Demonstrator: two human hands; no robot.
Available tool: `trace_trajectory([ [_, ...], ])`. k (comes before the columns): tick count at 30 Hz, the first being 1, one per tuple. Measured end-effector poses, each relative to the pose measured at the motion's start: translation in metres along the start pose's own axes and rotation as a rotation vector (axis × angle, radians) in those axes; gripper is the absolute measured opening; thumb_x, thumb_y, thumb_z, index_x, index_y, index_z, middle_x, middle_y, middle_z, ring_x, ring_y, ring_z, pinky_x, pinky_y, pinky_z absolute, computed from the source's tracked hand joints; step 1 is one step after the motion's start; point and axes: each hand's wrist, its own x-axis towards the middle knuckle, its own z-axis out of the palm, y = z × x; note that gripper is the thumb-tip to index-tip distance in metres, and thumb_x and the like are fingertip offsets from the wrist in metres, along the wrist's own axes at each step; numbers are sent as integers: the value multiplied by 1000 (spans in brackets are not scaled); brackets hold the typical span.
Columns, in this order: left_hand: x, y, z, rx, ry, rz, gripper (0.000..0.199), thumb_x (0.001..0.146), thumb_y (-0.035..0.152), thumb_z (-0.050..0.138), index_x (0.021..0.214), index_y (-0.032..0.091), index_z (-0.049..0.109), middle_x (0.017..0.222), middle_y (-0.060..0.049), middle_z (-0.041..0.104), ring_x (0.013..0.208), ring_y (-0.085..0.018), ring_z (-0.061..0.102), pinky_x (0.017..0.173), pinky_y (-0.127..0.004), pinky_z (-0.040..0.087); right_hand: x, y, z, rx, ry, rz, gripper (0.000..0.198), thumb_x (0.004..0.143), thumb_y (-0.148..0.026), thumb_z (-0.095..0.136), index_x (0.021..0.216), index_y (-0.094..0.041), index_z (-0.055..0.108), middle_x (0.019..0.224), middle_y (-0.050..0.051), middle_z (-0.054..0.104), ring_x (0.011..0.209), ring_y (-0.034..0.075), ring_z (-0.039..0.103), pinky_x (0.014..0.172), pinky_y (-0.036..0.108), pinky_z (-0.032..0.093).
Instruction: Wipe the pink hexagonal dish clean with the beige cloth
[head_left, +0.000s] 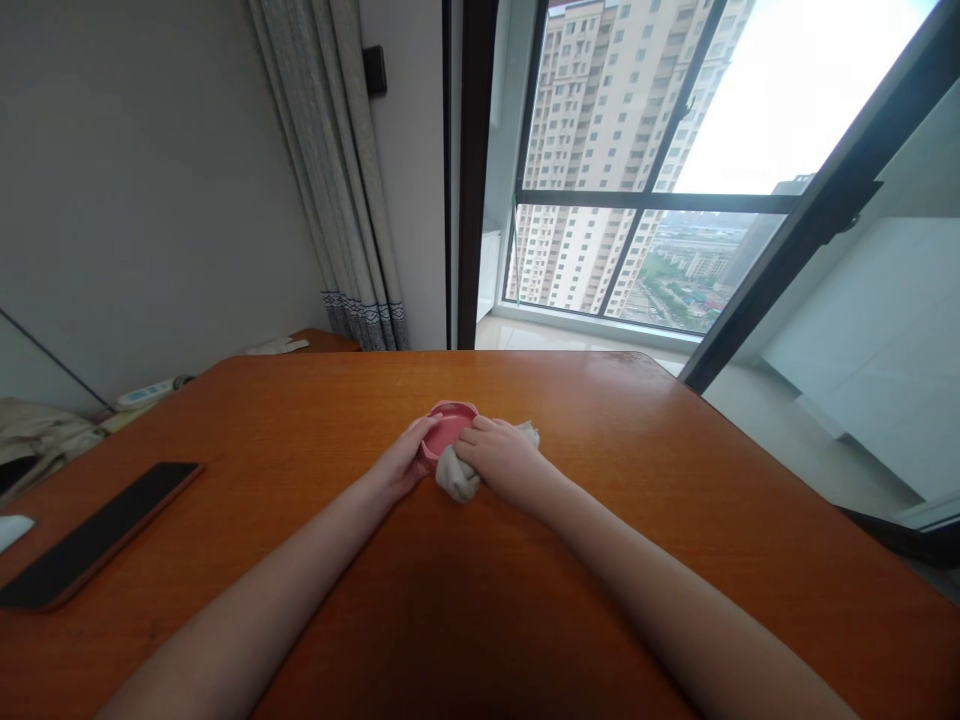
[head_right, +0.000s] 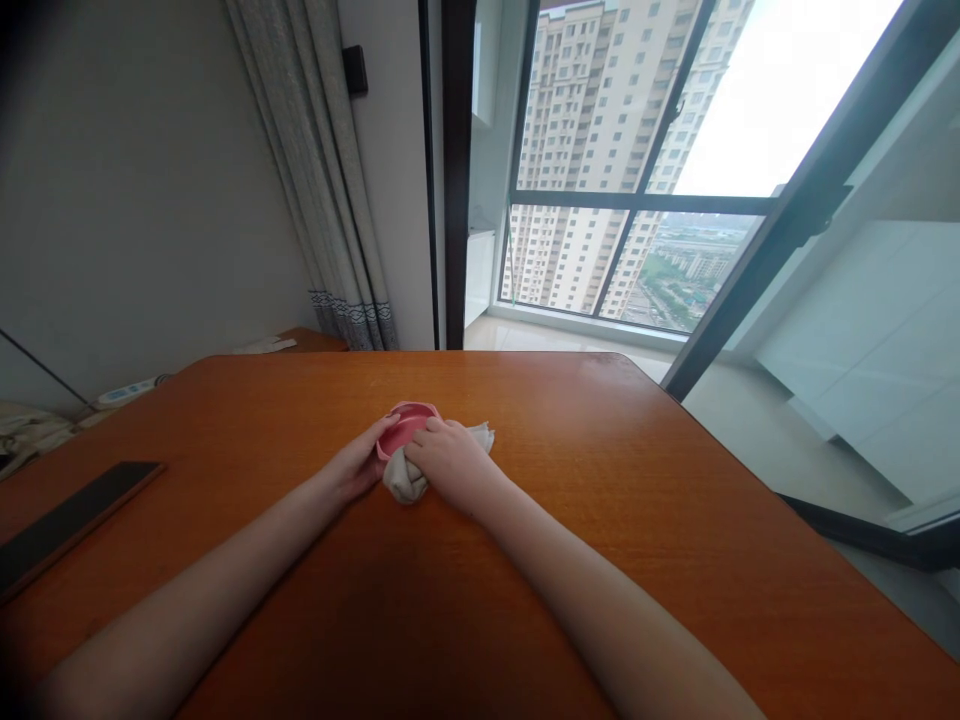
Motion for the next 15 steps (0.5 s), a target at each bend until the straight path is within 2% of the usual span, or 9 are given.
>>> trace_trajectory([
  [2,4,-3,-2,14,19,-21,23,74,25,63,93,13,61,84,-7,67,74,-17,63,68,-28,50,1,-7,-1,-15,-21,16,10,89,-18,49,90,-17,60,92,6,62,88,21,50,71,32,40],
  [7,7,-20,1,45,140,143,23,74,26,62,93,15,57,78,0,62,73,-13,59,73,-25,47,4,-28,4,-61,-3,100,12,87,-15,49,92,-14,59,91,10,62,82,22,52,64,32,41],
  [10,2,-20,4,77,117,142,27,71,27,66,94,16,54,77,1,61,73,-12,59,72,-25,46,4,-26,3,-45,-11,97,12,86,-13,50,91,-13,61,90,9,64,81,22,54,64,31,41],
  [15,-3,-9,2,85,-3,22,27,72,26,66,94,14,57,83,-4,64,78,-16,61,71,-27,48,0,-12,-6,29,27,5,8,83,-11,57,83,-15,65,86,7,67,83,22,58,71,30,41],
])
